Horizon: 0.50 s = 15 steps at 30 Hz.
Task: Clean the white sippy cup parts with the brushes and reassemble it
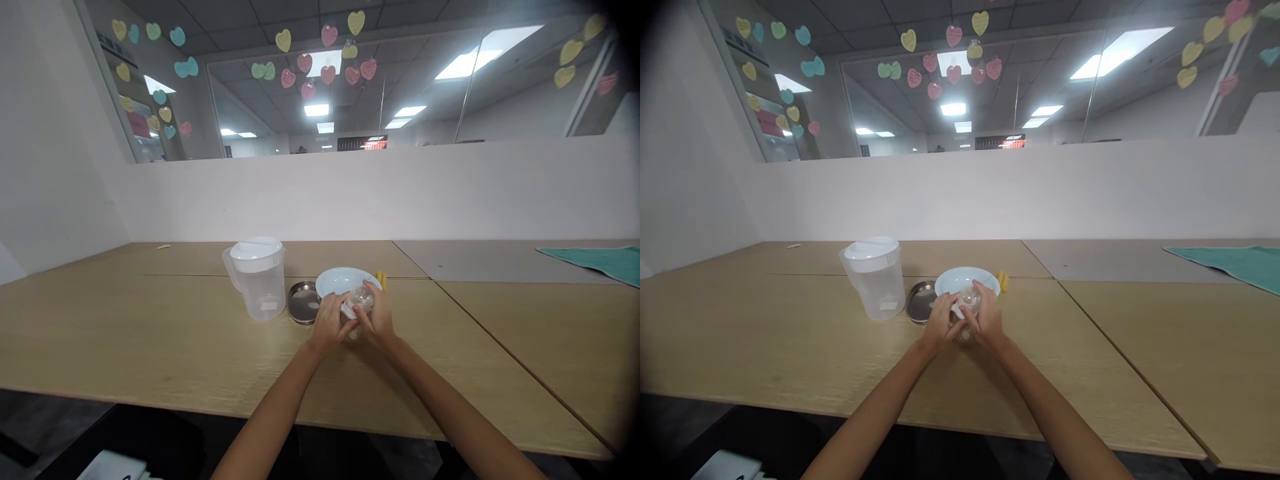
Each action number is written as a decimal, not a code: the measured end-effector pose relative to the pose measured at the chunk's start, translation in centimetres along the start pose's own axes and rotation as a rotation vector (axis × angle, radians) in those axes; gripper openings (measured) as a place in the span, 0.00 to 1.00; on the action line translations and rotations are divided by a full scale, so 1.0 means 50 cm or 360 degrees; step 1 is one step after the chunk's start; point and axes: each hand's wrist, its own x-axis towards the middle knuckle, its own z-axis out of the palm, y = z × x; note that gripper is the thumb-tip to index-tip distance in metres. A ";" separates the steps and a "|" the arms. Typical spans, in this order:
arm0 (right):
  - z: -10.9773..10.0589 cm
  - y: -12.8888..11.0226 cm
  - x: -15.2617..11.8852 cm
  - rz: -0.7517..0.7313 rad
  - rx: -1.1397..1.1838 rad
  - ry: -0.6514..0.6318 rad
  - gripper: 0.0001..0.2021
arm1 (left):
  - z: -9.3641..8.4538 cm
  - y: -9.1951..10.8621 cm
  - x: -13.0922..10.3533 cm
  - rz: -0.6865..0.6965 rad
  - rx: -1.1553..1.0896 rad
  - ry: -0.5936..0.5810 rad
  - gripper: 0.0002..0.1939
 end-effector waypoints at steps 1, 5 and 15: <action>0.002 0.002 -0.005 -0.0018 -0.0007 0.0018 0.27 | -0.002 -0.002 0.001 0.0038 0.0033 0.0008 0.27; 0.009 0.009 -0.017 -0.0039 0.0086 0.0139 0.30 | -0.005 -0.005 0.004 0.0128 0.0151 0.0005 0.29; -0.013 0.006 0.039 0.0272 0.0081 0.0497 0.23 | -0.009 -0.004 0.006 0.0195 0.0183 0.0009 0.27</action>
